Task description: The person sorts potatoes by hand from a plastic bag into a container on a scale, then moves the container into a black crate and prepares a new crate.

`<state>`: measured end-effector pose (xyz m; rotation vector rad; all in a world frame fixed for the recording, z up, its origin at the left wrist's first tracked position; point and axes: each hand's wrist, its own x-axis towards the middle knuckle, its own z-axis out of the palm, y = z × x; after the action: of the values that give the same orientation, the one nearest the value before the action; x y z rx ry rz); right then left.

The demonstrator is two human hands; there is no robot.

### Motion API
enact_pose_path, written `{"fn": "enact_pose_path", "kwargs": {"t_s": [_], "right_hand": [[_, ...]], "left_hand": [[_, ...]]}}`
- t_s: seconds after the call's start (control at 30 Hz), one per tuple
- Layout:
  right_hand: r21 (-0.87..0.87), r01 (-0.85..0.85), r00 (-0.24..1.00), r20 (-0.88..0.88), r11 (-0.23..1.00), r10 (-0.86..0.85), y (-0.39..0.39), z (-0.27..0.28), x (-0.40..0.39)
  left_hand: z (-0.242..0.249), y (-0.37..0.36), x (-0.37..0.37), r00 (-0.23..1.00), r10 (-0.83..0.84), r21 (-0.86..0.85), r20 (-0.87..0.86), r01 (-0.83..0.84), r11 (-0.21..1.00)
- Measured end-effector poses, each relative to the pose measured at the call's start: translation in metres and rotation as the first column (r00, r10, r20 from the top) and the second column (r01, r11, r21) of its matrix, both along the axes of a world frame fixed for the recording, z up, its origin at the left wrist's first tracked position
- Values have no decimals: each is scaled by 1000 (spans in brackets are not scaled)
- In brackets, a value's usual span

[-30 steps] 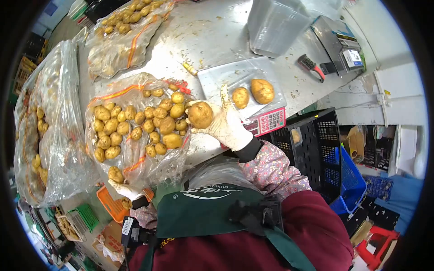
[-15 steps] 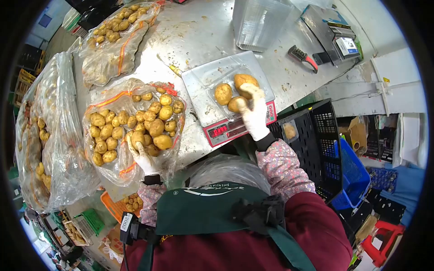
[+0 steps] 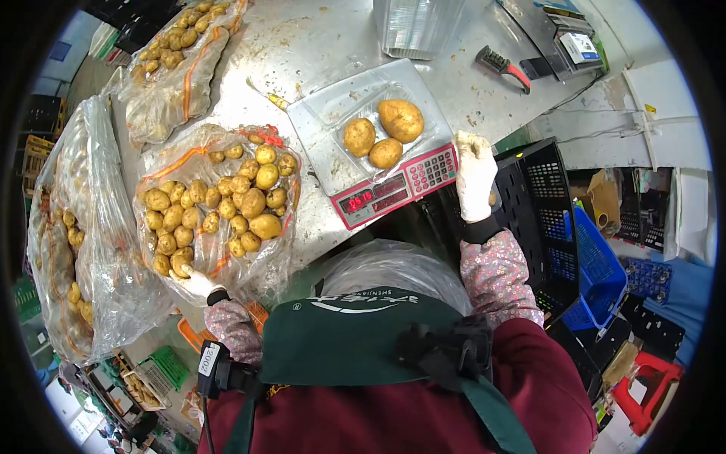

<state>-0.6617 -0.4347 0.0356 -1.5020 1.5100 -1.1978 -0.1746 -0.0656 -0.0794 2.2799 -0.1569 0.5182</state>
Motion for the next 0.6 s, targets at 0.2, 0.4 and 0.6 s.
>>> {"fn": "enact_pose_path", "kwargs": {"t_s": [0.2, 0.4, 0.6], "right_hand": [[32, -40, 998, 53, 999, 38, -7, -4, 3], [235, -96, 994, -21, 967, 103, -43, -32, -5], [456, -408, 887, 403, 791, 225, -61, -28, 6]], "left_hand": [[-53, 14, 16, 877, -197, -282, -438, 74, 957], [48, -143, -88, 720, -682, -100, -131, 674, 732], [70, -325, -196, -149, -956, -965, -254, 108, 240]]}}
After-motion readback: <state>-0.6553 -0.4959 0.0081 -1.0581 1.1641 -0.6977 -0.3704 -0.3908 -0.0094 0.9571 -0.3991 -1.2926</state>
